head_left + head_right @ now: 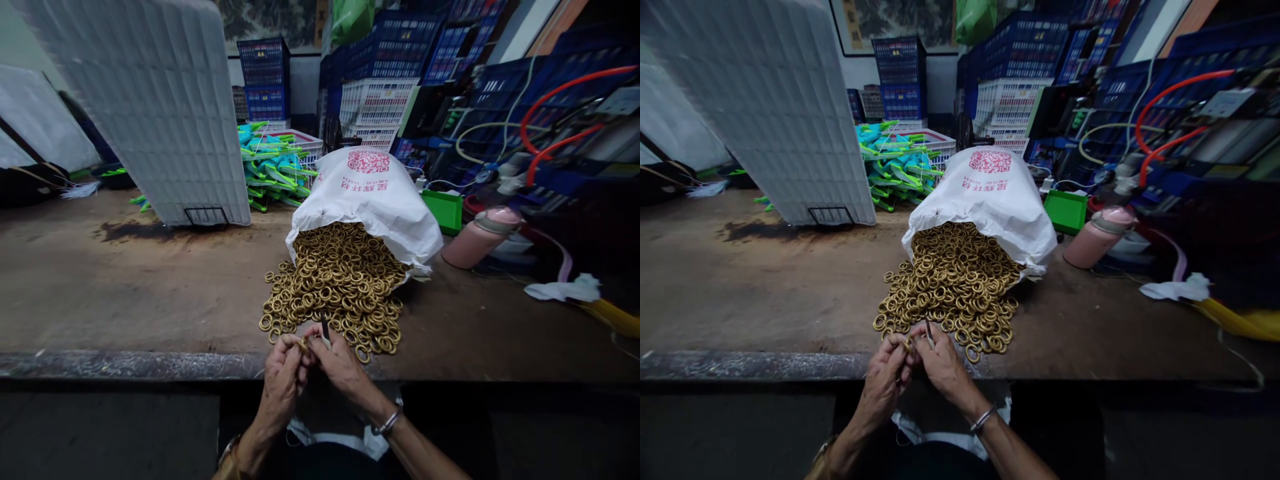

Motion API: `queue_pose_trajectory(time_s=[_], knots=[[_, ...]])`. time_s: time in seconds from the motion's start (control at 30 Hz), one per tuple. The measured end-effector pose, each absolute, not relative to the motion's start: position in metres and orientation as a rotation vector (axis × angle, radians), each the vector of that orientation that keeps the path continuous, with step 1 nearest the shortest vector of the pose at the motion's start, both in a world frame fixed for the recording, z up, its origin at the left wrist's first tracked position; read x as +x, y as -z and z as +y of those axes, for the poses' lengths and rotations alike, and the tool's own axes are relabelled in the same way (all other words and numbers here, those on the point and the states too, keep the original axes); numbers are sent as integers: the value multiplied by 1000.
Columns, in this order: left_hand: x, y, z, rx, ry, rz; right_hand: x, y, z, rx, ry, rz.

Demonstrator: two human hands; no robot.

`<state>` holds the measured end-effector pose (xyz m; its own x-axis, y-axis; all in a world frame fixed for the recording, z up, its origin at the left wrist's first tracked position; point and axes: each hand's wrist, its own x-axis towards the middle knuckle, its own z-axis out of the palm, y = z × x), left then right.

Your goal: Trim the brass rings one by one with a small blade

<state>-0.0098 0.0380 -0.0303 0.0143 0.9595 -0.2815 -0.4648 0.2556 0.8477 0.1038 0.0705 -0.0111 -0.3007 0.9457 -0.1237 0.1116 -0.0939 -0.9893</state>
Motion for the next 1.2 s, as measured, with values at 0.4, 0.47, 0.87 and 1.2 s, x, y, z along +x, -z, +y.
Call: queue_pose_trajectory(time_s=[0.4,0.47,0.87,1.2], knots=[[-15,18,40,422,-998,822,111,15,66,-1242,-1278,-1610],[-15,14,40,449,-983,837,111,17,66,-1260,-1277,-1575],[-11,19,40,503,-1026,898,110,15,63,-1347,-1113,-1613],[-7,25,37,798,-1022,1079,114,16,64,-1426,-1305,-1516]])
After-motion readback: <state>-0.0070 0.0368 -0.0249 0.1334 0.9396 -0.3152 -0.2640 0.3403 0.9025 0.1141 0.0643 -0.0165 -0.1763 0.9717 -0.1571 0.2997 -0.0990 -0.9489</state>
